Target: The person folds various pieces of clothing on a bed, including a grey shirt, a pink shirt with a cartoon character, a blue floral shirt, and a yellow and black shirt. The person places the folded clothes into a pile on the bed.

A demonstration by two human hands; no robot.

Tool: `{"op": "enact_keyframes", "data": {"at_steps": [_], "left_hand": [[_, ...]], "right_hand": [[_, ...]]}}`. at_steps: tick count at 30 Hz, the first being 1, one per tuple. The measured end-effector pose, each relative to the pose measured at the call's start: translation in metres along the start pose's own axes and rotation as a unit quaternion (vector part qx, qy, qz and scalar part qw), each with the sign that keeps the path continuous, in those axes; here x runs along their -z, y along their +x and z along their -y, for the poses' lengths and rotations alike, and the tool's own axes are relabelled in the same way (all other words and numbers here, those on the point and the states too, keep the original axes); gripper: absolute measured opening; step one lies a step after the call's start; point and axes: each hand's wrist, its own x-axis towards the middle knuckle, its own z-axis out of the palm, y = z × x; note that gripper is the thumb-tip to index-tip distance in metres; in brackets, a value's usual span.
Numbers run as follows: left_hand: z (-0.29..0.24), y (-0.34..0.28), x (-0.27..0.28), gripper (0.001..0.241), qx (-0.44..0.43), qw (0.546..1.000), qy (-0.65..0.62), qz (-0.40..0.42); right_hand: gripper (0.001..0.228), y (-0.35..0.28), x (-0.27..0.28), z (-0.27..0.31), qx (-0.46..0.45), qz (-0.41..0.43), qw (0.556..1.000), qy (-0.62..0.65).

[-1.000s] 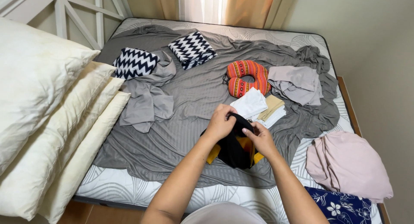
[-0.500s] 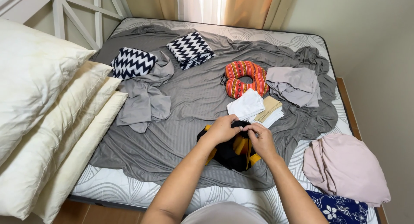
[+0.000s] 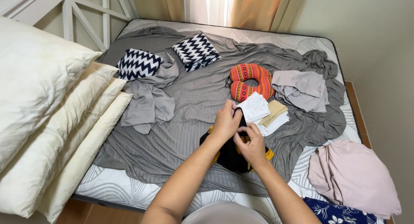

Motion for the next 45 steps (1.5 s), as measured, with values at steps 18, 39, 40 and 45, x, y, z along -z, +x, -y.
{"op": "enact_keyframes", "data": {"at_steps": [18, 39, 40, 45], "left_hand": [[-0.031, 0.018, 0.034, 0.017, 0.089, 0.982, -0.163, -0.018], [-0.010, 0.000, 0.052, 0.015, -0.111, 0.983, 0.007, -0.144], [-0.007, 0.000, 0.053, 0.015, -0.110, 0.983, 0.008, -0.144], [-0.012, 0.002, 0.056, 0.012, -0.195, 0.948, 0.119, -0.221]], "right_hand": [[0.019, -0.004, -0.012, -0.066, -0.047, -0.048, 0.996, -0.065], [0.031, 0.007, 0.003, -0.094, -0.095, 0.009, 0.988, -0.124], [0.031, 0.007, 0.004, -0.094, -0.096, 0.010, 0.988, -0.124], [0.019, 0.012, 0.002, -0.096, -0.139, 0.026, 0.990, -0.009]]}}
